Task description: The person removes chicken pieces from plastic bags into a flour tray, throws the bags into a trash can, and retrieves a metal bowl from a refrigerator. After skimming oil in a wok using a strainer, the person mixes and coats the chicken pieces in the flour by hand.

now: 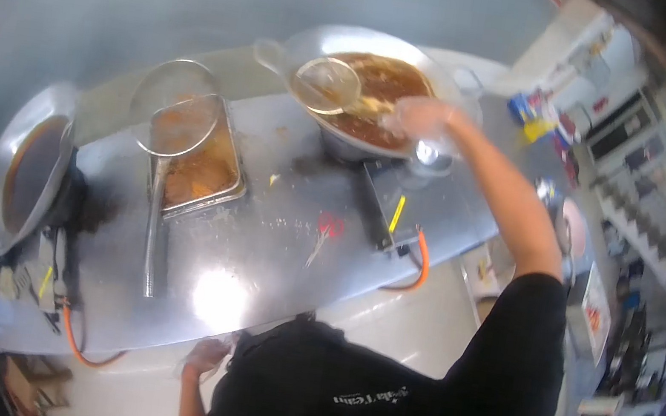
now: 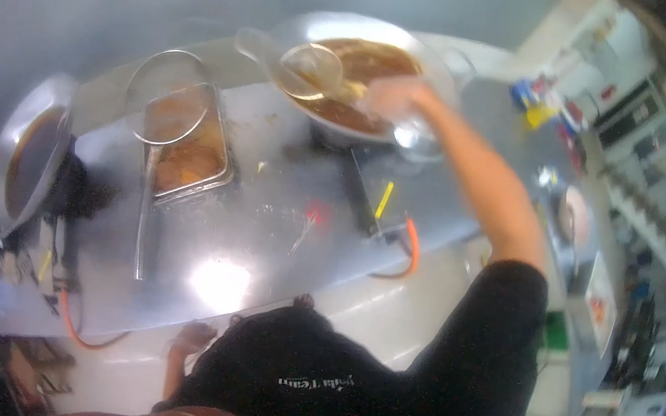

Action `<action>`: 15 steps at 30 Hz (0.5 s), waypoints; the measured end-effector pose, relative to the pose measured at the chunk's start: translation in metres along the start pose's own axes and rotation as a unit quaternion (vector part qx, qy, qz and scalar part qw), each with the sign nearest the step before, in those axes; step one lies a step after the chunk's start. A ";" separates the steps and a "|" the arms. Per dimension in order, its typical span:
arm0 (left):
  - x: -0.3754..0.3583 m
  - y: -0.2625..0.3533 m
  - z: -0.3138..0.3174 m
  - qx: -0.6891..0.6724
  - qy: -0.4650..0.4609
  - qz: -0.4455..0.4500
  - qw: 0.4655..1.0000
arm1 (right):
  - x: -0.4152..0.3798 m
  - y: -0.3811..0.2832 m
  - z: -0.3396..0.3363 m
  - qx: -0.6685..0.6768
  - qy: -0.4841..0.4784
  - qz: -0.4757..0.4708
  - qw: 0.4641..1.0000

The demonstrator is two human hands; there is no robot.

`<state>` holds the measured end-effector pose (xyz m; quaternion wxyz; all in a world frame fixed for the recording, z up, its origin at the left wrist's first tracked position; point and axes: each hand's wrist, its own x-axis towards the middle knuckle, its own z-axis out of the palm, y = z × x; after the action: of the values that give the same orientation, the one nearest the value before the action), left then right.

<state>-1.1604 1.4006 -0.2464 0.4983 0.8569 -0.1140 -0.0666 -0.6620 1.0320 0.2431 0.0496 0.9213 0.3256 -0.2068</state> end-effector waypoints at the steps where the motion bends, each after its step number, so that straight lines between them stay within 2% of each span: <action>1: -0.010 -0.037 0.012 -0.018 -0.009 0.042 0.999 | -0.004 -0.006 -0.001 -0.015 -0.018 0.012 1.000; 2: 0.008 0.004 -0.011 0.268 -0.145 0.032 0.952 | -0.007 -0.004 -0.004 -0.036 -0.034 0.023 0.999; 4: -0.008 -0.034 0.000 0.200 -0.154 0.034 0.967 | 0.014 0.041 0.021 0.001 0.006 -0.028 1.000; 6: -0.040 -0.099 0.025 0.283 -0.181 0.040 0.941 | 0.008 0.049 0.030 0.014 0.040 -0.004 0.999; 7: -0.052 -0.124 0.035 0.324 -0.195 0.044 0.925 | -0.010 0.033 0.017 0.012 0.052 0.048 0.997; 8: -0.062 -0.125 0.034 0.128 -0.181 -0.144 0.964 | -0.028 0.021 0.004 0.011 0.064 0.100 0.993; 9: -0.071 -0.122 0.033 -0.069 -0.088 -0.312 0.943 | -0.040 0.018 -0.003 0.005 0.072 0.091 0.993; 10: -0.077 -0.121 0.034 -0.261 -0.018 -0.465 0.846 | -0.037 0.029 0.001 0.001 0.070 0.093 0.993; 11: -0.085 -0.113 0.030 -0.318 0.034 -0.432 0.843 | -0.028 0.048 0.000 -0.003 0.069 0.093 0.993; 13: -0.089 -0.093 0.022 -0.167 0.041 -0.375 0.911 | -0.012 0.080 -0.008 -0.033 0.050 0.105 0.993; 15: -0.092 -0.080 0.020 -0.114 0.061 -0.358 0.925 | -0.002 0.108 -0.014 -0.078 0.015 0.129 0.988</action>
<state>-1.2431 1.4457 -0.3260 0.5419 0.7803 0.2391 -0.2008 -0.5918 0.9489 0.2518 0.1430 0.9520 0.2197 -0.1582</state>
